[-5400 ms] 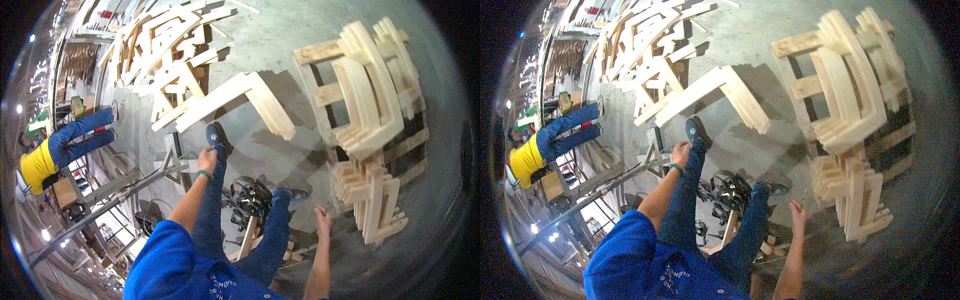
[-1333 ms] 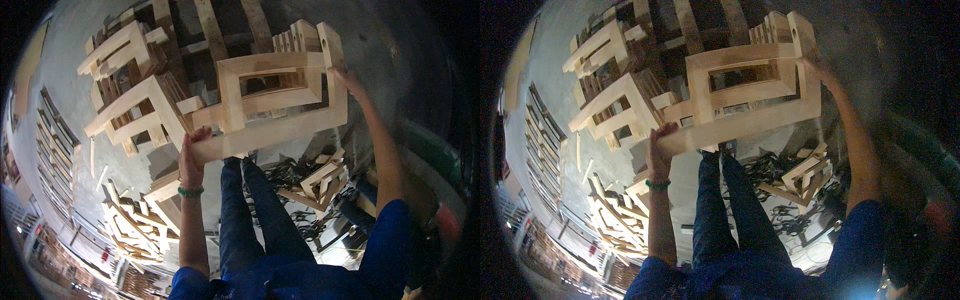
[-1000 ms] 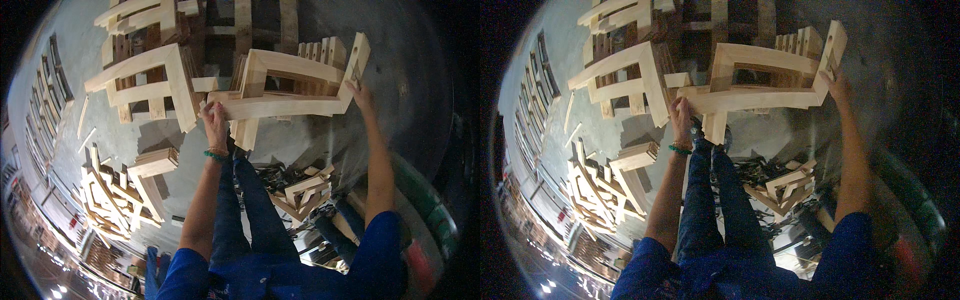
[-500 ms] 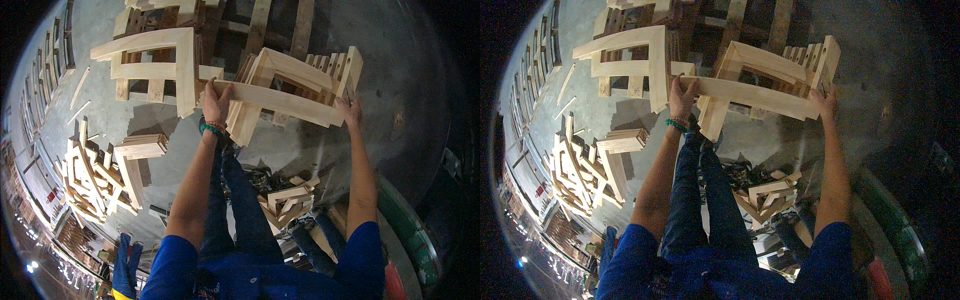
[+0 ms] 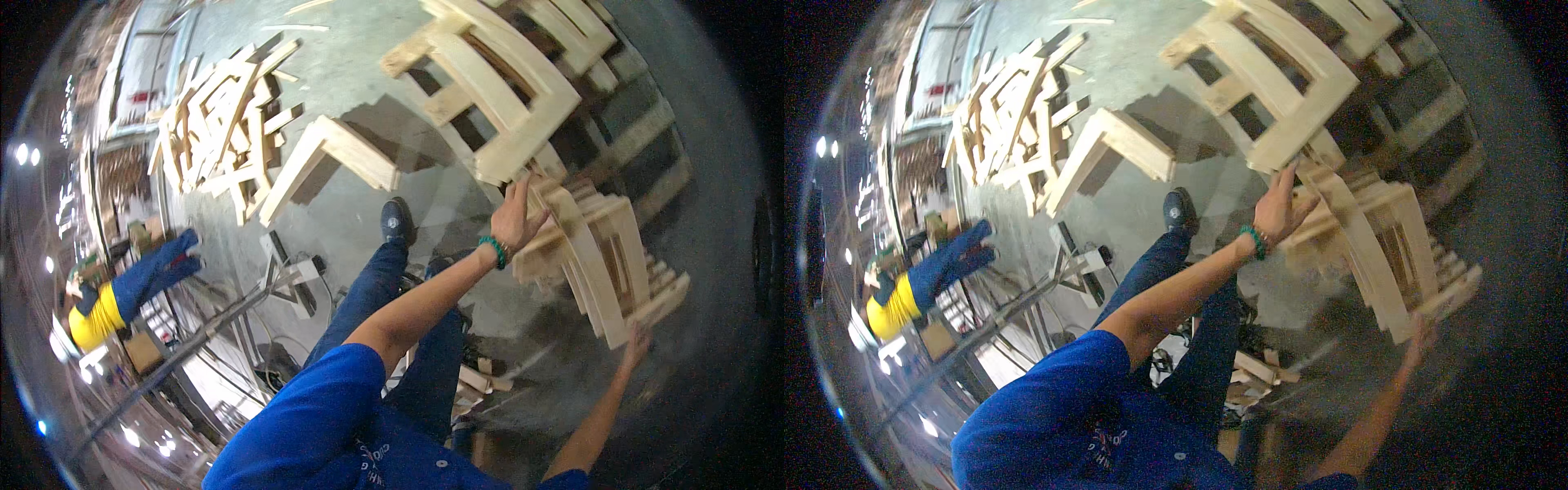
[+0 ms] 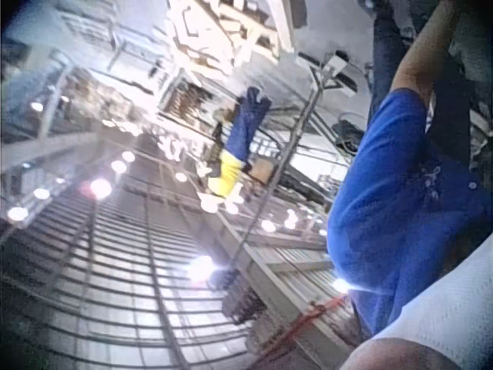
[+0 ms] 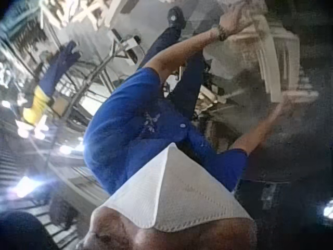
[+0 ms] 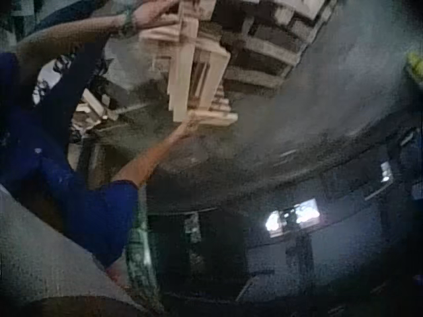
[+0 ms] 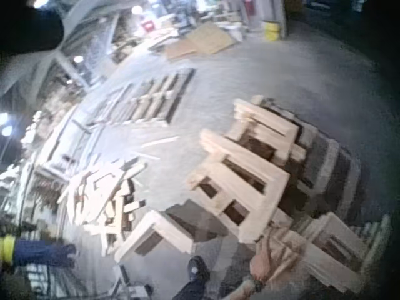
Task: The person repeatedly picks up L-shaped wooden frames from a pile on the floor and stacks them onto a wooden pallet. The person handles the frames one by one, aligning them into a neat stack.
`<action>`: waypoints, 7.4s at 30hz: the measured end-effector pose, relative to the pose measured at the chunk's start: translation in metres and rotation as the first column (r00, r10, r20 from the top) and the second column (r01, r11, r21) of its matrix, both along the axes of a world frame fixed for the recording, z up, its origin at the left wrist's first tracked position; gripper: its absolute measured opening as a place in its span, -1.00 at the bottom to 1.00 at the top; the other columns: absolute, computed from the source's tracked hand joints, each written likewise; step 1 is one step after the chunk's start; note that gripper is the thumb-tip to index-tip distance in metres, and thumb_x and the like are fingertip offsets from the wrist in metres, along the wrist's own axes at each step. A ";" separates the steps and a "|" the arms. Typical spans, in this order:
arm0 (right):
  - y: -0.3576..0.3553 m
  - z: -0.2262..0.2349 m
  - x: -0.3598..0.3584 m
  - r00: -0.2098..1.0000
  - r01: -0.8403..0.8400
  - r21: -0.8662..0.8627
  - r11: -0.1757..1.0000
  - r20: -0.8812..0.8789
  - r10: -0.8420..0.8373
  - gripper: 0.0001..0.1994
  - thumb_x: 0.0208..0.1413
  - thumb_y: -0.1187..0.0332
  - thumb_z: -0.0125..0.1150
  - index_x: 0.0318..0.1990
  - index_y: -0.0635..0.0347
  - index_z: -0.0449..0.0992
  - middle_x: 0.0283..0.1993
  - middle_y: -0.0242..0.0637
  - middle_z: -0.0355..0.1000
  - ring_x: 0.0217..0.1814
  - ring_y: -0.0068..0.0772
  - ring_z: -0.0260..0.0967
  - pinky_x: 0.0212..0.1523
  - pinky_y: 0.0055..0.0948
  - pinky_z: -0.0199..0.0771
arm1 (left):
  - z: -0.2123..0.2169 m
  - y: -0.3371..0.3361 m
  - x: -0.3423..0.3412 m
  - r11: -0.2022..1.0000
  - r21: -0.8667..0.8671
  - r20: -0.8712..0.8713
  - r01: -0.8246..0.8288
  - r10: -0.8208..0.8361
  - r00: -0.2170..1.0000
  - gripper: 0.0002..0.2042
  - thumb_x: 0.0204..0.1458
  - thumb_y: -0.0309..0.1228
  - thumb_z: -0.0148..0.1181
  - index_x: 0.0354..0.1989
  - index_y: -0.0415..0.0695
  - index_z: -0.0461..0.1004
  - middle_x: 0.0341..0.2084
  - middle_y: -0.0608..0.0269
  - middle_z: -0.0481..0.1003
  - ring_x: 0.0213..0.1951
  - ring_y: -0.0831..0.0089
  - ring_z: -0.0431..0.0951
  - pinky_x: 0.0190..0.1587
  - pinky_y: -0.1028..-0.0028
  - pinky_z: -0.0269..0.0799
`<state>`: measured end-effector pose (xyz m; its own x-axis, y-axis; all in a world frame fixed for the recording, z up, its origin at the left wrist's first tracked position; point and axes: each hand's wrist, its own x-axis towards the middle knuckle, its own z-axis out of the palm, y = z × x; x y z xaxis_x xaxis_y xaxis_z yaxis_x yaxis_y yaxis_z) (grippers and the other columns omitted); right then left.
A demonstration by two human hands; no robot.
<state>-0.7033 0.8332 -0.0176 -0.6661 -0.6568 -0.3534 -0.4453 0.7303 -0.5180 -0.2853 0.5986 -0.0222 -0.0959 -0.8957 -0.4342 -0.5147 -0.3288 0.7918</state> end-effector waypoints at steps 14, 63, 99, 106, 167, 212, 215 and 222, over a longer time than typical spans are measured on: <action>-0.122 0.001 0.292 0.926 -0.373 0.051 0.926 -0.039 0.375 -0.63 0.11 0.23 -0.02 -0.05 0.36 0.42 -0.15 -0.09 0.43 -0.11 -0.28 0.34 -0.09 -0.43 0.28 | -0.075 0.164 0.455 0.675 0.145 0.185 -0.723 0.699 0.690 -0.49 -0.06 -0.18 0.18 -0.01 -0.31 0.34 -0.15 -0.09 0.46 -0.06 0.13 0.45 0.02 0.31 0.31; -0.245 0.207 0.523 0.926 -0.336 0.443 0.831 0.319 0.204 -0.80 0.15 0.39 -0.09 -0.16 0.26 0.41 -0.57 -0.26 0.35 -0.73 -0.53 0.18 -0.73 -0.52 0.15 | 0.211 0.203 0.640 0.340 0.634 0.016 -0.695 0.892 0.451 -0.69 0.06 -0.37 0.00 -0.02 -0.16 0.32 -0.34 0.15 0.48 -0.40 0.40 0.52 -0.46 0.52 0.41; -0.945 0.166 0.789 0.670 -0.735 0.352 0.580 0.244 0.701 -0.69 0.01 0.28 0.11 -0.12 0.25 0.50 -0.35 -0.33 0.45 -0.34 -0.47 0.37 -0.36 -0.47 0.33 | 0.226 -0.152 0.658 -0.224 0.370 0.125 -0.902 0.974 -0.190 -0.73 0.03 -0.39 0.03 -0.11 -0.21 0.43 -0.32 0.16 0.53 -0.29 0.45 0.55 -0.24 0.48 0.47; -1.005 0.162 0.944 0.336 -0.925 0.313 0.217 0.399 0.853 -0.70 -0.08 0.26 0.20 -0.24 0.28 0.55 -0.41 -0.39 0.46 -0.40 -0.51 0.38 -0.39 -0.52 0.33 | 0.165 -0.228 0.669 -0.166 0.471 0.152 -0.866 0.983 -0.106 -0.68 -0.03 -0.31 0.07 -0.11 -0.18 0.45 -0.35 0.12 0.55 -0.31 0.38 0.56 -0.20 0.43 0.45; -0.949 0.127 1.427 -0.434 -0.090 0.575 -0.814 0.713 0.551 -0.37 -0.21 -0.18 0.11 -0.16 0.23 0.35 -0.71 -0.45 0.16 -0.78 -0.50 0.11 -0.82 -0.50 0.10 | 0.166 -0.606 0.581 -0.994 0.054 0.352 -0.098 0.111 -0.929 -0.55 -0.33 -0.13 0.32 -0.25 -0.05 0.39 -0.41 0.20 0.49 -0.32 0.23 0.52 -0.26 0.31 0.45; -1.037 0.209 0.710 -0.479 0.671 0.235 -0.703 0.861 -0.170 -0.21 -0.14 -0.27 0.14 0.01 0.31 0.29 -0.61 -0.44 0.22 -0.67 -0.64 0.16 -0.72 -0.65 0.17 | 0.110 -1.130 -0.073 -0.236 -0.022 0.621 0.971 -0.765 -0.172 -0.55 -0.33 -0.09 0.36 -0.36 -0.13 0.39 -0.45 0.05 0.52 -0.34 0.03 0.53 -0.30 0.15 0.40; -1.095 0.211 0.667 -0.539 0.660 0.321 -0.679 0.832 -0.130 -0.44 0.03 -0.08 -0.01 -0.05 0.27 0.36 -0.57 -0.43 0.29 -0.58 -0.60 0.21 -0.58 -0.61 0.23 | 0.099 -1.152 -0.118 -0.232 0.088 0.639 0.969 -0.733 -0.233 -0.49 -0.33 -0.04 0.33 -0.30 -0.16 0.39 -0.36 -0.01 0.51 -0.26 0.01 0.51 -0.22 0.14 0.38; -1.180 0.191 0.589 -0.624 0.570 0.450 -0.688 0.782 -0.006 -0.64 -0.04 0.23 -0.05 -0.12 0.25 0.41 -0.44 -0.35 0.39 -0.43 -0.50 0.33 -0.44 -0.51 0.34 | 0.083 -1.098 -0.218 -0.409 0.134 0.550 0.903 -0.727 -0.411 -0.47 -0.26 -0.04 0.29 -0.23 -0.20 0.36 -0.31 -0.06 0.49 -0.20 -0.04 0.48 -0.16 0.14 0.36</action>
